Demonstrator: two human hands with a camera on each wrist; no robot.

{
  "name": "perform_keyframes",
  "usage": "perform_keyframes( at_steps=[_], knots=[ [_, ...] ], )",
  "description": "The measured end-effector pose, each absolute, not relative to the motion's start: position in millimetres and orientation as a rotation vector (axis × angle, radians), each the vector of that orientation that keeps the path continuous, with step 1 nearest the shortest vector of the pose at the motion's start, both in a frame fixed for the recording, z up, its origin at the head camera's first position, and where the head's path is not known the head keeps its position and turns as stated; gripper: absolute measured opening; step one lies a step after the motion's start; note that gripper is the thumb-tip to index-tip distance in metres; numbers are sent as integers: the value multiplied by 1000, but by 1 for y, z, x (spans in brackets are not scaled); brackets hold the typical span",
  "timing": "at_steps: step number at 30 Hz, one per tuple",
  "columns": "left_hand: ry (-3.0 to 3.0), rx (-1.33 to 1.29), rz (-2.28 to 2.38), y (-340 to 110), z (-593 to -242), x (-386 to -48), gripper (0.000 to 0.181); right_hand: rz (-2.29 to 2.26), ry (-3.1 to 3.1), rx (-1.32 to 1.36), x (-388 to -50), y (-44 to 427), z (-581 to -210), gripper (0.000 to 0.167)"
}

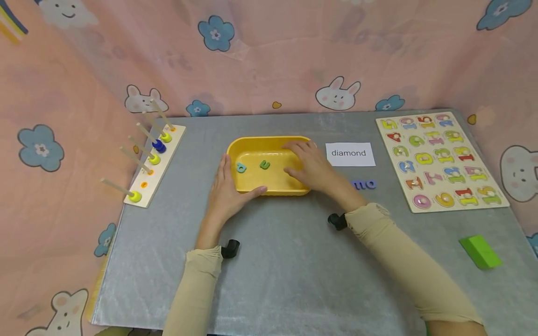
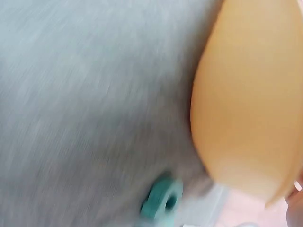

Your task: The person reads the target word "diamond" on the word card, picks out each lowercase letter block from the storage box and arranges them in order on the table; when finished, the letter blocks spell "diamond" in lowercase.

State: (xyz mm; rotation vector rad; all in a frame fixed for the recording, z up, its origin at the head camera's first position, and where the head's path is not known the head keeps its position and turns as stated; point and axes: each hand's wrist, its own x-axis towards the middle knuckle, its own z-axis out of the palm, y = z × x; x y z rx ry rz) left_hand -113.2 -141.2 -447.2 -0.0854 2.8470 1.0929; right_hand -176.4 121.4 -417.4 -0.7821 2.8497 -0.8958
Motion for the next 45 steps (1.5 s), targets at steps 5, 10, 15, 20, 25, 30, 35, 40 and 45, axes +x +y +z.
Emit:
perform_keyframes(
  at_steps=[5, 10, 15, 20, 25, 30, 35, 40, 45],
  knots=[
    [2848, -83, 1082, -141, -447, -114, 139, -800, 2762, -813, -178, 95, -424, 64],
    [2863, -77, 1070, -141, -447, -114, 138, -768, 2657, -799, -182, 75, -428, 67],
    [2866, -70, 1074, -141, -447, -114, 138, -695, 2629, -783, -186, 64, -433, 63],
    [2859, -73, 1078, -141, -447, -114, 138, -658, 2671, -759, -190, 61, -437, 48],
    [2861, -69, 1090, -141, -448, -114, 139, -701, 2690, -740, -192, 63, -439, 22],
    [2861, -79, 1087, -141, -447, -114, 139, -716, 2666, -748, -191, 69, -436, 14],
    [2856, -80, 1093, -140, -447, -114, 139, -780, 2637, -745, -189, 80, -428, 17],
    [2845, -79, 1099, -140, -446, -113, 138, -858, 2625, -753, -185, 97, -420, 16],
    [2843, -75, 1103, -140, -445, -112, 138, -961, 2649, -781, -176, 119, -410, 19]
  ],
)
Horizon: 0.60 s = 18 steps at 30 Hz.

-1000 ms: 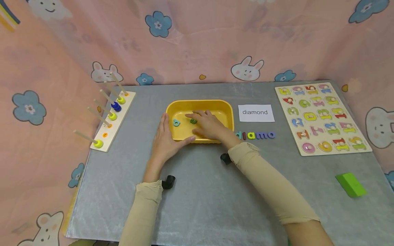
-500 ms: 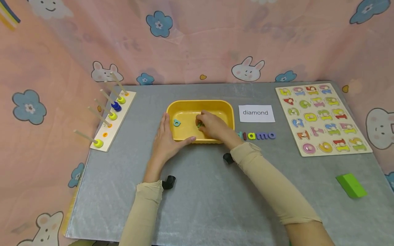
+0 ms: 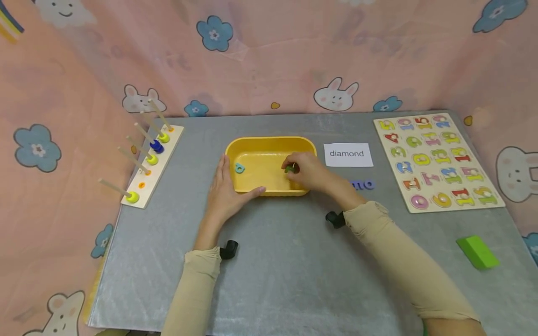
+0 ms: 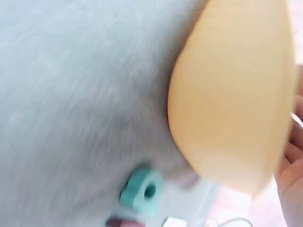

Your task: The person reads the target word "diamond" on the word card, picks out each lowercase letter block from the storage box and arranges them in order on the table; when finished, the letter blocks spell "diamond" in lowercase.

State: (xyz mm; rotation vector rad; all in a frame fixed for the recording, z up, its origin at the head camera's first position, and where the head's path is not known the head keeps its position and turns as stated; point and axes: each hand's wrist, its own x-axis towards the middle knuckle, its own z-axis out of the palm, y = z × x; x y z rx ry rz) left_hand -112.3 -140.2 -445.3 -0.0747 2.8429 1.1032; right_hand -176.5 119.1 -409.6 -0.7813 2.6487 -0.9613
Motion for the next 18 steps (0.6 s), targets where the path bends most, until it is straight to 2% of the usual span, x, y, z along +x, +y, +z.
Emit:
perform_keyframes(
  at_steps=[5, 18],
  knots=[
    [2844, -64, 1111, -140, -446, -113, 138, -1073, 2736, -700, -162, 154, -397, 26],
    [2854, -49, 1105, -142, -447, -113, 138, -851, 2971, -455, -149, 282, -406, 17]
  ],
)
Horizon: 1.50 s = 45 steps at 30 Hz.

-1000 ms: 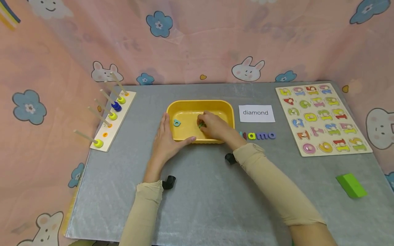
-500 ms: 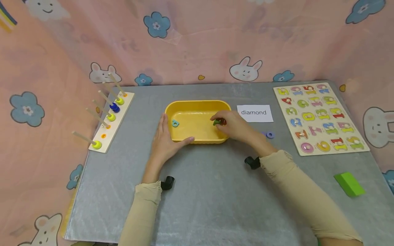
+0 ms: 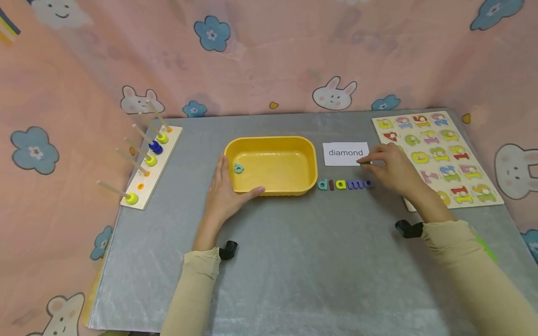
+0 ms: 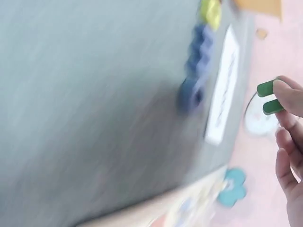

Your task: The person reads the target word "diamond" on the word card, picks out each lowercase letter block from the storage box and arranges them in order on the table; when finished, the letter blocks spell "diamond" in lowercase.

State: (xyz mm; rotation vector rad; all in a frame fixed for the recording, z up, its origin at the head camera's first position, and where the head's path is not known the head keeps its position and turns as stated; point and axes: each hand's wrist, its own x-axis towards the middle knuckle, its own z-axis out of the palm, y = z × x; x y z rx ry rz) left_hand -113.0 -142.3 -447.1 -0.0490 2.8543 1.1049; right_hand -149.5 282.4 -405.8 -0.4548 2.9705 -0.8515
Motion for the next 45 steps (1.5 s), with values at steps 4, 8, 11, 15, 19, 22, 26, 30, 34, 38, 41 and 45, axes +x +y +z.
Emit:
perform_keyframes(
  at_steps=[4, 8, 11, 15, 19, 22, 26, 30, 34, 38, 41, 45],
  knots=[
    [2855, -50, 1098, -142, -447, -113, 138, -807, 2934, -346, -144, 305, -414, 15],
    [2849, -52, 1110, -141, -447, -113, 138, -797, 2857, -236, -140, 319, -422, 13],
    [2851, -56, 1107, -141, -447, -113, 138, -796, 2805, -203, -139, 324, -427, 13],
    [2857, -59, 1096, -141, -447, -113, 139, -792, 2775, -184, -140, 326, -431, 16],
    [2851, -63, 1090, -142, -447, -113, 139, -782, 2790, -181, -141, 326, -435, 15],
    [2850, -66, 1092, -142, -447, -113, 138, -771, 2810, -175, -142, 325, -437, 13],
    [2848, -63, 1101, -142, -447, -113, 139, -735, 2831, -177, -144, 322, -435, 13],
    [2843, -65, 1108, -142, -446, -113, 139, -738, 2844, -225, -149, 309, -426, 22],
    [2848, -63, 1104, -142, -447, -113, 138, -799, 2855, -287, -154, 282, -416, 29],
    [2850, -60, 1112, -142, -447, -113, 138, -841, 2884, -364, -158, 242, -408, 34],
    [2853, -61, 1112, -142, -448, -113, 138, -879, 2893, -456, -161, 209, -405, 36],
    [2858, -61, 1107, -142, -449, -114, 138, -903, 2881, -628, -168, 170, -404, 39]
  ],
)
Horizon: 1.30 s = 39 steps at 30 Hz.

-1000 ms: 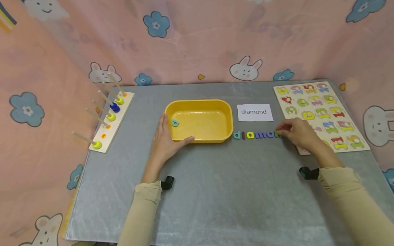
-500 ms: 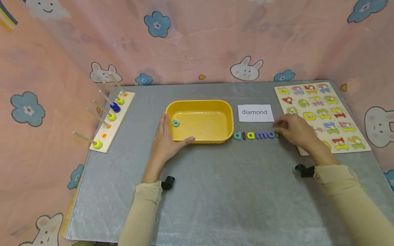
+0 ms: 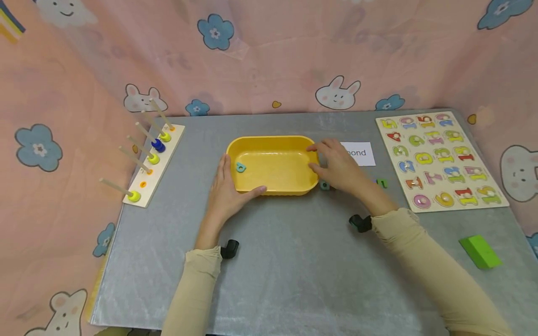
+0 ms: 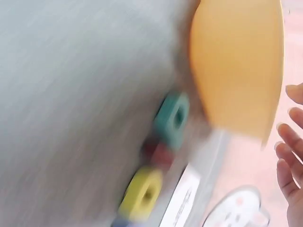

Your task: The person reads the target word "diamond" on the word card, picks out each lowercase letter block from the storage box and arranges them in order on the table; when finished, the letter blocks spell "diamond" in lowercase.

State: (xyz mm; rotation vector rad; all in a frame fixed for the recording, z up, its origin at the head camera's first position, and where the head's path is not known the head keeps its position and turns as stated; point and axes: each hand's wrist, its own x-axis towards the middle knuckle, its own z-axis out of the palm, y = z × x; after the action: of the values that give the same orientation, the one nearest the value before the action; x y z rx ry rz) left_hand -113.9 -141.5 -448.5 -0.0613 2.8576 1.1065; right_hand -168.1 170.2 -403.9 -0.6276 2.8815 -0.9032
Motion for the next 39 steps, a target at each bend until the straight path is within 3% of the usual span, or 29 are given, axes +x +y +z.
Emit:
perform_keyframes(
  at_steps=[17, 33, 39],
  knots=[
    [2864, -64, 1096, -140, -448, -115, 138, -785, 2621, -844, -186, 64, -430, 51],
    [2864, -59, 1077, -141, -448, -115, 139, -432, 2600, -878, -193, 28, -440, 64],
    [2863, -62, 1075, -141, -448, -115, 140, -351, 2637, -883, -195, 24, -445, 56]
  ],
)
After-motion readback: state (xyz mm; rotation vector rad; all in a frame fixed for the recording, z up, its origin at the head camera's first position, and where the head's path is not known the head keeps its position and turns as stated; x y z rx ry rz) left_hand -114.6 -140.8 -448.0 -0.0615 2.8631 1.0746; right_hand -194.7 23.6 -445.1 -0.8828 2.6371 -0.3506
